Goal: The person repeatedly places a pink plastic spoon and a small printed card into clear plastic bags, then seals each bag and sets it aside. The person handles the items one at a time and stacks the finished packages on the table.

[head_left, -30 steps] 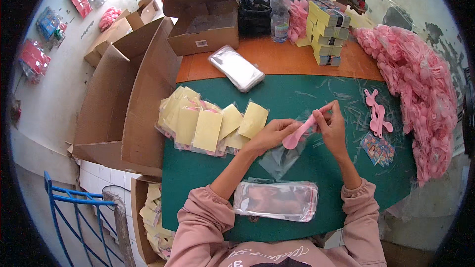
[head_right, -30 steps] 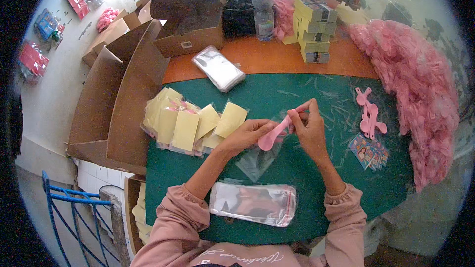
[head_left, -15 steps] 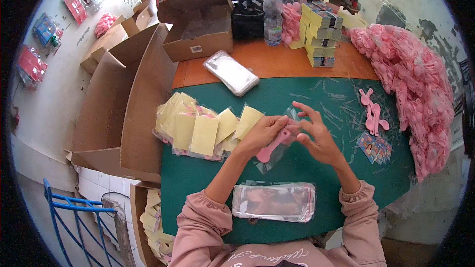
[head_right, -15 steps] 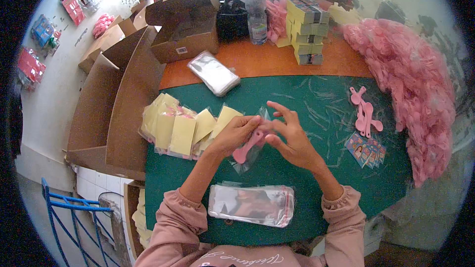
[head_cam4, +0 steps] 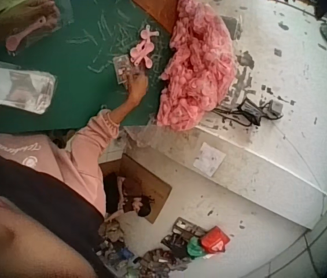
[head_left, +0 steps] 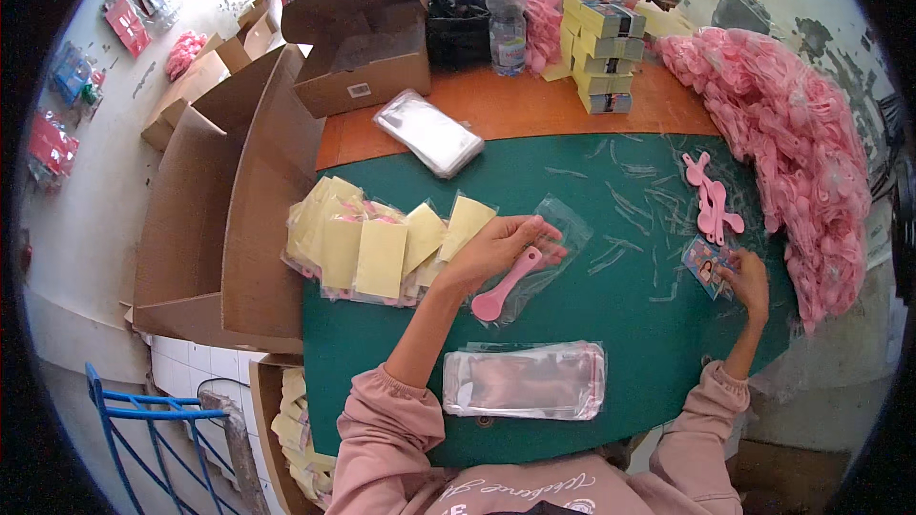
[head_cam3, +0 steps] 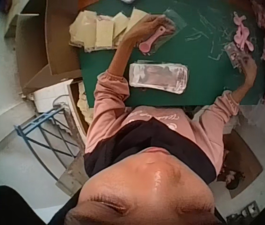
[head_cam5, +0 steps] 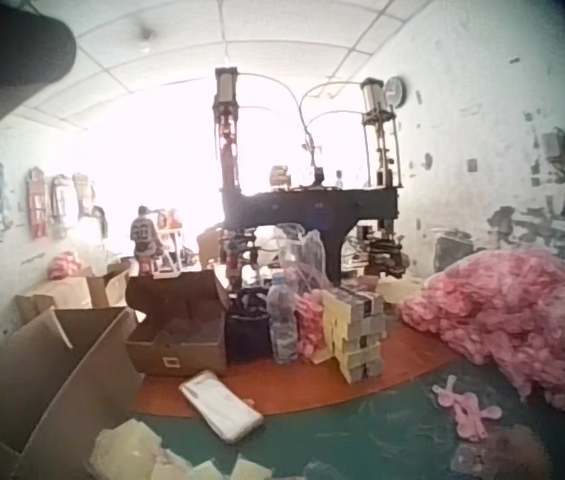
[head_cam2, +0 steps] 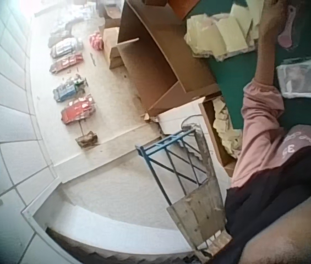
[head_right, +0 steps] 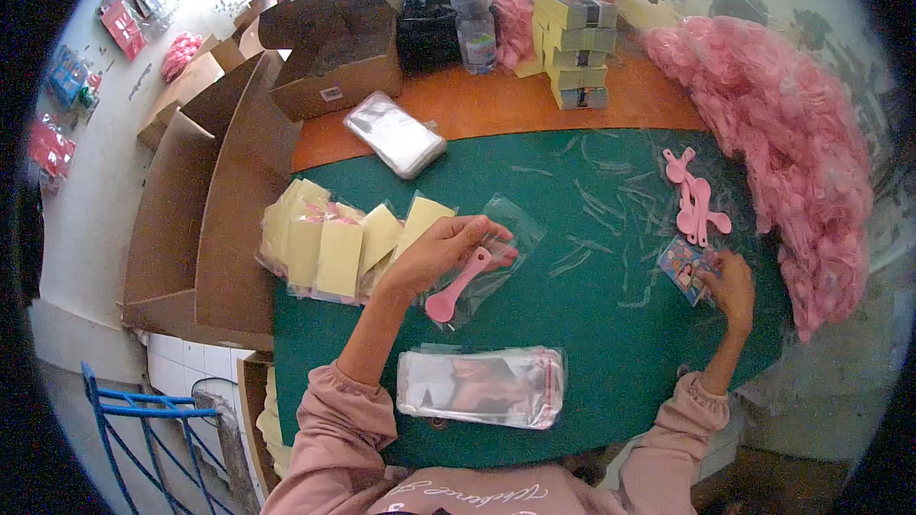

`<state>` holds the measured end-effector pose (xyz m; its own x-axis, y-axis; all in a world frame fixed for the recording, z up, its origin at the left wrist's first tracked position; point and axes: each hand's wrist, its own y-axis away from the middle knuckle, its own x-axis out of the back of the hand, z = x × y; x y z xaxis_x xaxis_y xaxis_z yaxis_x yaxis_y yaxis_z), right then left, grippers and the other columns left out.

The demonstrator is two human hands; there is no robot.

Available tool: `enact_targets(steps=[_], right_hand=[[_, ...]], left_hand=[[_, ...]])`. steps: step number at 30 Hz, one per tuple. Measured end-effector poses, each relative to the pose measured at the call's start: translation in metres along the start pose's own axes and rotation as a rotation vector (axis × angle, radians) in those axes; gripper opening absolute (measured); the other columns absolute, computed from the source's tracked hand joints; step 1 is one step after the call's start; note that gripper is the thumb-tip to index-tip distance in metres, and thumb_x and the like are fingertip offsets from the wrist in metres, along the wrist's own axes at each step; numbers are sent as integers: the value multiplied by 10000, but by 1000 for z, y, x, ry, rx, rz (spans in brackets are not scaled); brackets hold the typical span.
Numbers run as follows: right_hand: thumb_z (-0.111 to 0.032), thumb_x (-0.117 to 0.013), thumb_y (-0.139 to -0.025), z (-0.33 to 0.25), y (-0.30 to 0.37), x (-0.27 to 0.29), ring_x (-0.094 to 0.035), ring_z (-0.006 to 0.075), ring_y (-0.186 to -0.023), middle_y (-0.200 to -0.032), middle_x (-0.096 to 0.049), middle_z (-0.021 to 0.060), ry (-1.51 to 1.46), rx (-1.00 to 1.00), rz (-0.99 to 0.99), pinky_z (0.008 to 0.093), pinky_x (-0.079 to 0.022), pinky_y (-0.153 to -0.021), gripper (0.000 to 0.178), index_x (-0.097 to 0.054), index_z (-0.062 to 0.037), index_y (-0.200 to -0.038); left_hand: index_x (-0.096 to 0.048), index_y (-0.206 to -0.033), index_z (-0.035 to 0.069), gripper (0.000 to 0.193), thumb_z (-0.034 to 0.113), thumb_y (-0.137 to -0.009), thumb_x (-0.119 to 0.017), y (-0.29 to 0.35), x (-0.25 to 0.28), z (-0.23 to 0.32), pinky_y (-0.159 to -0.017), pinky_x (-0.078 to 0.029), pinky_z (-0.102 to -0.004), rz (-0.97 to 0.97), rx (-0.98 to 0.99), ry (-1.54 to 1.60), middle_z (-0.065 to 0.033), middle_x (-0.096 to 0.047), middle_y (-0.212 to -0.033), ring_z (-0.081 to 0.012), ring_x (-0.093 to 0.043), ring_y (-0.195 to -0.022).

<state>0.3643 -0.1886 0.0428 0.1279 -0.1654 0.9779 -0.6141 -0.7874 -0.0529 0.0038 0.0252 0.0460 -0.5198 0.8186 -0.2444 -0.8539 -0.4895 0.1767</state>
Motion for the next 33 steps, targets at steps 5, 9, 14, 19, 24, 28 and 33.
enact_targets(steps=[5, 9, 14, 19, 24, 28, 33], right_hand=[[-112, -718, -605, 13, 7, -12, -554, 212, -723, -785, -553, 106, -195, 61, 112, 311, -449, -646, 354, -566, 0, -905], [-39, -711, -602, 22, 0, -23, -544, 168, -690, -769, -541, 89, -274, -55, 49, 294, -453, -633, 315, -549, -8, -871], [-30, -684, -624, 22, -1, -24, -498, 145, -636, -713, -496, 66, -365, -33, 21, 281, -426, -593, 277, -519, -17, -847], [-82, -647, -710, 19, 0, -21, -421, 125, -579, -661, -447, 32, -476, 61, 23, 276, -369, -537, 192, -508, -48, -838], [-32, -539, -744, -23, 5, 30, -515, 273, -705, -744, -511, 115, 63, 265, 513, 363, -414, -628, 171, -545, -30, -916], [-23, -530, -733, -111, -4, 47, -534, 312, -797, -813, -543, 143, -147, 390, 342, 375, -427, -679, 188, -576, -17, -915], [-47, -532, -771, -184, -4, 31, -566, 260, -678, -754, -577, 125, -629, 547, -63, 313, -434, -601, 169, -594, -12, -925]], left_hand=[[-523, -1041, -39, 389, 300, -941, -359, -2, 0, -4, -775, -467, -232, -11, 18, -46, -126, -615, -945, -154, -592, -899], [-532, -1022, -29, 344, 267, -937, -379, -3, 1, -8, -774, -457, -224, -22, 6, -46, -112, -615, -952, -143, -584, -892], [-542, -1016, -11, 324, 264, -934, -391, -3, 1, -10, -766, -448, -209, -23, 7, -30, -88, -621, -939, -115, -572, -856], [-549, -1004, -11, 323, 263, -931, -395, -1, 2, -8, -772, -449, -213, -61, -13, -41, -94, -613, -966, -114, -566, -868], [-551, -1015, -2, 283, 235, -918, -429, -3, 2, -6, -763, -452, -211, -79, 3, -73, -88, -608, -988, -106, -557, -884], [-552, -1026, 2, 253, 204, -905, -460, -2, -1, -8, -749, -450, -202, -68, 11, -37, -77, -610, -986, -93, -550, -873], [-553, -1023, 7, 255, 215, -905, -464, -3, -3, -7, -719, -446, -192, -61, 20, -73, -53, -611, -967, -58, -532, -823]])
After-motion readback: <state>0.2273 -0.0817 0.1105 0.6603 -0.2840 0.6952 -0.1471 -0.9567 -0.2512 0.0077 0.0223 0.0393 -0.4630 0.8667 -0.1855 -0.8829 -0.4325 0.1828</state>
